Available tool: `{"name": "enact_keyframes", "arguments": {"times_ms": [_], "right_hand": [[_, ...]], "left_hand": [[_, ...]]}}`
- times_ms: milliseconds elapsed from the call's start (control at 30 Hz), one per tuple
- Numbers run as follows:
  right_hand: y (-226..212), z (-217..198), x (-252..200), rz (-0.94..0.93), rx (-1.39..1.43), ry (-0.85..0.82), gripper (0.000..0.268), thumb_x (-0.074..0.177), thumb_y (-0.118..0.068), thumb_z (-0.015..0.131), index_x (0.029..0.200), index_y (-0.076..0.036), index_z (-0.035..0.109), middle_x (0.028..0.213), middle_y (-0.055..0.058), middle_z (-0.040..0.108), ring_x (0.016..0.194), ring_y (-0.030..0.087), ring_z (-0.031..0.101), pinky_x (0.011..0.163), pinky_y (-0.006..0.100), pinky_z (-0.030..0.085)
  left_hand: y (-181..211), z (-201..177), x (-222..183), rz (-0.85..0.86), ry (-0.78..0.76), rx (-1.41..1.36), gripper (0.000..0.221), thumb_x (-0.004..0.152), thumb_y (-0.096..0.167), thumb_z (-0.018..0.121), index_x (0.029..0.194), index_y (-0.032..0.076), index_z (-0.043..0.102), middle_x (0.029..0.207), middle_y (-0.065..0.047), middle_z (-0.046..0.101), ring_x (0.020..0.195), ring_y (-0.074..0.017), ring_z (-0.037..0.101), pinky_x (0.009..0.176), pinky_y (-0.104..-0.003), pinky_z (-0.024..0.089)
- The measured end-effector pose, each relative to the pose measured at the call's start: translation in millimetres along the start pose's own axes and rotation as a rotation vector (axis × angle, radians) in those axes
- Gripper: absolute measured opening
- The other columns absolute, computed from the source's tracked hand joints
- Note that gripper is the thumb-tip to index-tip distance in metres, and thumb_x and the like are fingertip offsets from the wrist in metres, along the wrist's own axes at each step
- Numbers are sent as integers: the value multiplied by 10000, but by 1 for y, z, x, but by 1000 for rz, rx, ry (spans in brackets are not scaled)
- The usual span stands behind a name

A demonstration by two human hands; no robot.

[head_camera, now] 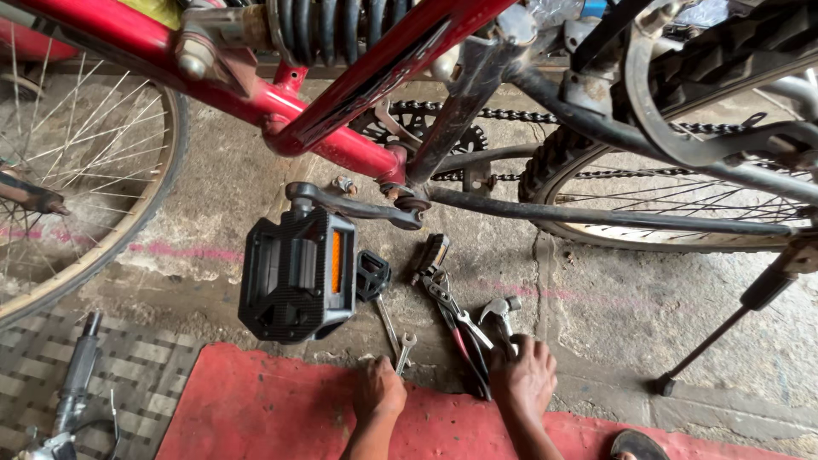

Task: The person repairs a bicycle by removing a pedal using a wrench and hammer, detaching the chain, and then reattaching a pedal and the chain using a wrench.

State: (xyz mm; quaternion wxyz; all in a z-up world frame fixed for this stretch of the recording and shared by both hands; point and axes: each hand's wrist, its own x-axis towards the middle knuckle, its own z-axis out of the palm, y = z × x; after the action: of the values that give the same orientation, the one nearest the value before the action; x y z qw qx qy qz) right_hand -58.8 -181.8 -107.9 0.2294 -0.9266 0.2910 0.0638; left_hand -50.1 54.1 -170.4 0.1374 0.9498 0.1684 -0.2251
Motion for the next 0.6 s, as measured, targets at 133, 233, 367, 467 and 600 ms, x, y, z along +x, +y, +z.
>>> {"name": "enact_keyframes", "arguments": {"times_ms": [133,233,367,467,600], "right_hand": [[25,4,-9,167,22,-85,477,879,-468,682,1259,-192,599,1246,89,596,1233,295,539,1010,466,462],[46,19,3,186,95,-103,407,927,-436,654,1234,-170,631,1198,111,635,1148,335,606,964,474,491],[63,38,20,200,373,-56,375,860,-334,719,1157,-108,698,947,135,716,905,336,719,837,454,559],[51,28,3,161,548,31,365,973,-426,670,1046,-70,702,736,77,668,696,245,672,658,422,522],[13,-8,-20,174,863,-67,383,1041,-417,567,1043,-40,631,672,60,578,558,172,544,503,363,452]], "left_hand": [[7,2,2,-3,-15,41,243,953,199,587,1179,113,611,1169,-189,683,1102,-398,656,920,-510,548],[32,-14,-15,35,35,-131,366,958,288,613,1221,47,532,1040,-213,719,972,-413,699,826,-539,557],[104,-76,-39,135,119,-598,307,1014,281,468,1255,156,611,892,-182,754,747,-350,750,633,-493,554],[147,-126,-65,168,251,-583,307,1029,344,496,1168,152,692,878,-169,755,764,-328,729,656,-469,522],[166,-156,-81,543,529,-850,301,1054,269,485,1132,53,680,944,-163,733,843,-332,715,714,-439,536]]}}
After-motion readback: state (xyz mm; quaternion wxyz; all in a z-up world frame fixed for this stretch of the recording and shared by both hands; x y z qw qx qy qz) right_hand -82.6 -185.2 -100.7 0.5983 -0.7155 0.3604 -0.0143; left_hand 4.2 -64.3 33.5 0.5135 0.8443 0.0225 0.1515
